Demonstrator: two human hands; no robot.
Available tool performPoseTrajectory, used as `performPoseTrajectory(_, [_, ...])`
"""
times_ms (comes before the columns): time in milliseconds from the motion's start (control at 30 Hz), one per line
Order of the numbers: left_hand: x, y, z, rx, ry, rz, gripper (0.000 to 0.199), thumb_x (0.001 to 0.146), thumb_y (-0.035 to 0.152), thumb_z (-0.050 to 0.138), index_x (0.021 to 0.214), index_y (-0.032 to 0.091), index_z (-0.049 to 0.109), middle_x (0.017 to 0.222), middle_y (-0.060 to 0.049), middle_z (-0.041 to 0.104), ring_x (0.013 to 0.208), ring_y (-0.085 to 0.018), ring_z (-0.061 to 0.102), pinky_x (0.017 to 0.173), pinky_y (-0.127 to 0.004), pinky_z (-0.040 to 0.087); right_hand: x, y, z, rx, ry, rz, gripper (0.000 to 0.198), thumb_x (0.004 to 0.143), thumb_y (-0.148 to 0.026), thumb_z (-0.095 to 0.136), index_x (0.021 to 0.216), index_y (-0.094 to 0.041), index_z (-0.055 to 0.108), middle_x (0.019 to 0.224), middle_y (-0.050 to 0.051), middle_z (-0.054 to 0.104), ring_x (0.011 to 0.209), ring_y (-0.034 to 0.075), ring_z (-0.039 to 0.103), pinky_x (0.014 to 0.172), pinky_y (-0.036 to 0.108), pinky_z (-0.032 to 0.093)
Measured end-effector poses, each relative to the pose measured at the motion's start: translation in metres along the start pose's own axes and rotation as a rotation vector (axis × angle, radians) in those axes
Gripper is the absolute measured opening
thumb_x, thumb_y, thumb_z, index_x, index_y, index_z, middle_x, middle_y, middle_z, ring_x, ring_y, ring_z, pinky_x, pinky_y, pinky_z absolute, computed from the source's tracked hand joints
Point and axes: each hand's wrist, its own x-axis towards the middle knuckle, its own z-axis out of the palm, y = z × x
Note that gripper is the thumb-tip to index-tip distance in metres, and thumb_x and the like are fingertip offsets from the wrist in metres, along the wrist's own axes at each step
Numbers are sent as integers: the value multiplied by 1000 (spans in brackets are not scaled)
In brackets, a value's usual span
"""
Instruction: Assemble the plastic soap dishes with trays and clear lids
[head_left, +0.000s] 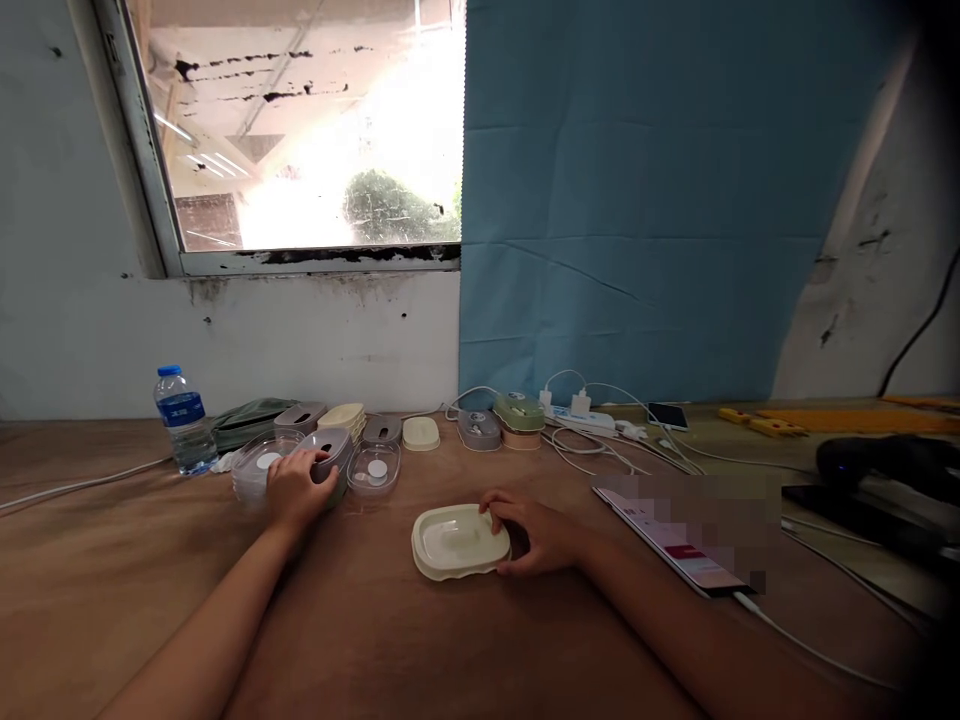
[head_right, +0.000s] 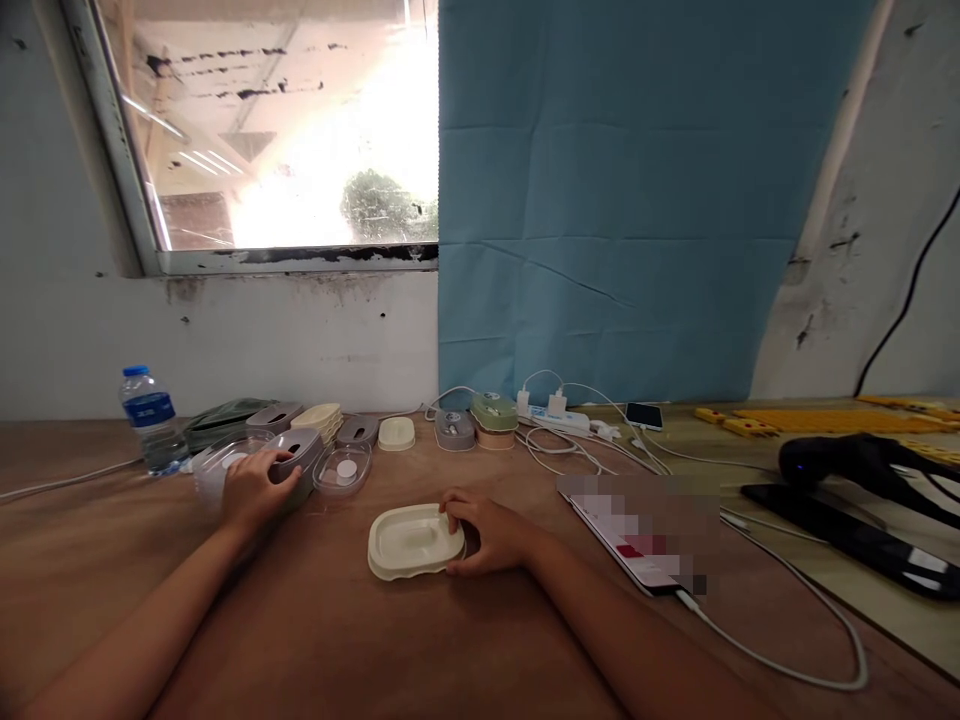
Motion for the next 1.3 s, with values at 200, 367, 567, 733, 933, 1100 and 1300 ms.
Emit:
performPoseTrajectory(200, [1, 1, -2, -47, 70, 34, 24, 76, 37, 50, 85, 17, 60, 87, -6, 64, 85, -24, 57, 85, -38, 33, 0, -1, 1, -45, 11, -17, 34, 59, -39, 68, 77, -18, 49, 103, 7, 49, 91, 20, 51, 81, 30, 41])
performPoseTrajectory(367, [4, 29, -20, -281, 272, 113, 24, 76, 35, 54, 90, 16, 60, 86, -6, 64, 86, -21, 56, 89, -38, 34, 2, -4, -3, -106, 214, -40, 51, 60, -42, 67, 101, -20, 47, 106, 8, 50, 99, 25, 48, 87, 38, 38])
performPoseTrajectory(567, [-9, 81, -40, -758, 8, 349, 19, 76, 27, 57, 93, 19, 61, 94, -6, 63, 97, -19, 54, 88, -35, 40, 9, -10, -5, -27, 630, -83, 69, 66, -38, 61, 124, -22, 29, 127, 12, 33, 121, 28, 29, 97, 43, 30])
performPoseTrajectory(733, [-32, 95, -29, -957, -372, 549, 21, 74, 27, 61, 93, 19, 64, 95, -8, 65, 101, -20, 53, 92, -36, 40, 10, -17, 2, 26, 399, -116, 75, 62, -39, 65, 126, -21, 30, 127, 11, 32, 122, 27, 28, 100, 41, 26])
performPoseTrajectory(933, [-41, 92, -14, -941, -606, 630, 22, 70, 32, 64, 87, 19, 66, 86, -6, 67, 93, -19, 57, 94, -36, 36, 6, -14, 6, 8, -12, -5, 84, 54, -42, 71, 126, -22, 33, 129, 10, 33, 120, 27, 33, 99, 39, 29])
performPoseTrajectory(1100, [-41, 92, -14, -919, -681, 616, 23, 71, 33, 62, 87, 17, 64, 88, -6, 66, 89, -17, 58, 92, -34, 37, 7, -14, 7, 52, -52, 56, 82, 56, -40, 69, 127, -22, 32, 127, 9, 37, 117, 25, 36, 98, 38, 30])
performPoseTrajectory(1300, [-40, 93, -16, -941, -684, 623, 21, 71, 29, 61, 88, 17, 63, 90, -6, 65, 90, -17, 57, 95, -34, 34, 9, -10, 8, 58, -7, 129, 91, 50, -44, 72, 128, -18, 32, 126, 11, 41, 114, 28, 40, 97, 40, 32])
